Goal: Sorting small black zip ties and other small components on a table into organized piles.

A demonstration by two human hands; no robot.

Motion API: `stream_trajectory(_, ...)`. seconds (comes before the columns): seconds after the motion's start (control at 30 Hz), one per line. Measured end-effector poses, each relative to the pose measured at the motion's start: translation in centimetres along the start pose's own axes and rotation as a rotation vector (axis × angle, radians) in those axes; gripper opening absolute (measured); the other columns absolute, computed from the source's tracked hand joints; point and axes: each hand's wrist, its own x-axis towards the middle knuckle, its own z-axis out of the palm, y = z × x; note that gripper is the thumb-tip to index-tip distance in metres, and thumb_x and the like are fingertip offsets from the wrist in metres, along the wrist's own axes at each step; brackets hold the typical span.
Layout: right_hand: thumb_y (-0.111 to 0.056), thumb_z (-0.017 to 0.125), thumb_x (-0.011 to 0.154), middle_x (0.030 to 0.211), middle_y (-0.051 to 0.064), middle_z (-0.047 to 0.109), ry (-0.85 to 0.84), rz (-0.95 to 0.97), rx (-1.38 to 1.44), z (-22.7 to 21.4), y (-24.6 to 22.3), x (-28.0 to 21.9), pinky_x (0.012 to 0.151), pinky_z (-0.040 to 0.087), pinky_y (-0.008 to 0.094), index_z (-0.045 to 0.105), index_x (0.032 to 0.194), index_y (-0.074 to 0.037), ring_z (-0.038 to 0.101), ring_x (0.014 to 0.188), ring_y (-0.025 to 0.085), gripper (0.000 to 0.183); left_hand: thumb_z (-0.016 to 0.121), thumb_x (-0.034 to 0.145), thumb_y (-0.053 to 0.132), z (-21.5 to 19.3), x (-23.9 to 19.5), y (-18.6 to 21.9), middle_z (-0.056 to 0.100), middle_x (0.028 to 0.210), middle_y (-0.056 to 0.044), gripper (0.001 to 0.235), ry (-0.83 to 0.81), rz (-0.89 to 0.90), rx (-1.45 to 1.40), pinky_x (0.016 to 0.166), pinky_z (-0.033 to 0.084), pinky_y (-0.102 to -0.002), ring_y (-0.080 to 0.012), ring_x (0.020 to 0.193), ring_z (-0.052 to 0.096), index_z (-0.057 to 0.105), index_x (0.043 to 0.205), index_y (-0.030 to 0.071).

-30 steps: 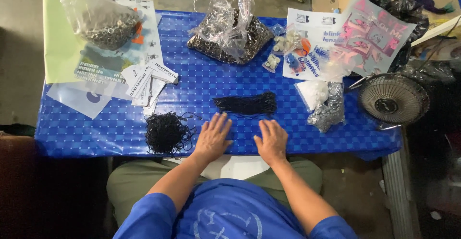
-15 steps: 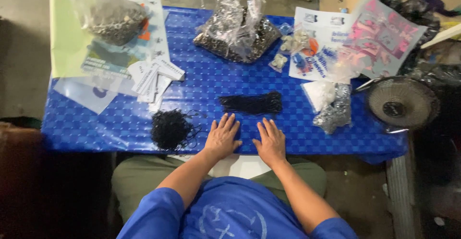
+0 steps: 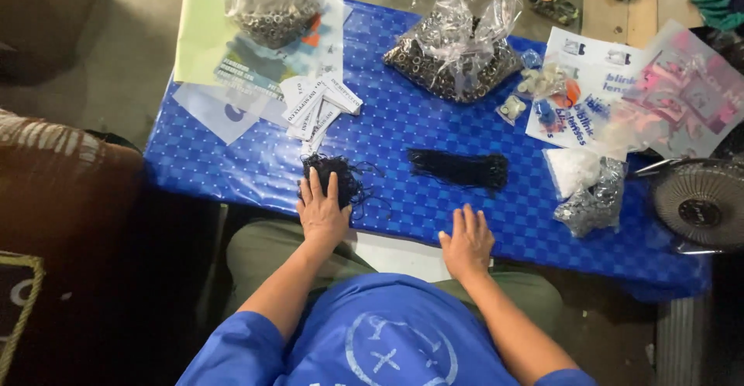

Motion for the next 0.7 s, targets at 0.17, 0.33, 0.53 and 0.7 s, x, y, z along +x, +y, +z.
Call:
stream_trajectory(0.17, -0.043, 0.069, 0.081, 0.128, -0.002, 0.054, 0.374, -0.439, 0.016, 2.9, -5.1, 3.5, 0.083, 0.054, 0.048, 0.062, 0.131, -0.028, 0.056, 0.117, 0.027, 0.053, 0.067, 0.092, 0.042, 0.9, 0.6, -1.2, 0.014, 0.168, -0.02, 0.077, 0.044, 0.077, 0.039, 0.104, 0.04, -0.055, -0.0437, 0.151, 0.022, 0.032, 0.159, 0.026)
stream_trajectory(0.33, -0.047, 0.068, 0.076, 0.099, -0.002, 0.048, 0.253, -0.631, 0.015, 3.2, -8.4, 3.0, 0.07, 0.05, 0.043, 0.063, 0.13, -0.027, 0.052, 0.089, 0.024, 0.058, 0.067, 0.092, 0.041, 1.5, 0.2, -1.4, 0.013, 0.169, -0.019, 0.078, 0.083, 0.077, -0.009, 0.109, 0.032, -0.06, -0.0443, 0.153, 0.017, 0.031, 0.16, 0.027)
stream_trajectory(0.53, -0.047, 0.072, 0.073, 0.096, -0.001, 0.05, 0.398, -0.628, -0.005, 2.0, -5.1, 1.8, 0.069, 0.05, 0.044, 0.069, 0.122, -0.024, 0.055, 0.088, 0.025, 0.055, 0.071, 0.089, 0.04, 3.1, -1.6, -0.4, 0.001, 0.169, -0.023, 0.088, 0.298, 0.157, -0.024, 0.113, 0.017, -0.07, -0.048, 0.154, -0.003, 0.025, 0.162, 0.022)
stream_trajectory(0.7, -0.049, 0.064, 0.086, 0.114, 0.0, 0.054, 0.498, -0.459, 0.013, 1.7, 0.3, 0.6, 0.071, 0.052, 0.042, 0.066, 0.131, -0.022, 0.058, 0.104, 0.026, 0.053, 0.074, 0.086, 0.032, 3.2, -2.8, 1.8, 0.014, 0.168, -0.019, 0.078, 0.234, 0.416, -0.053, 0.113, 0.021, -0.07, -0.0463, 0.155, 0.005, 0.039, 0.155, 0.02)
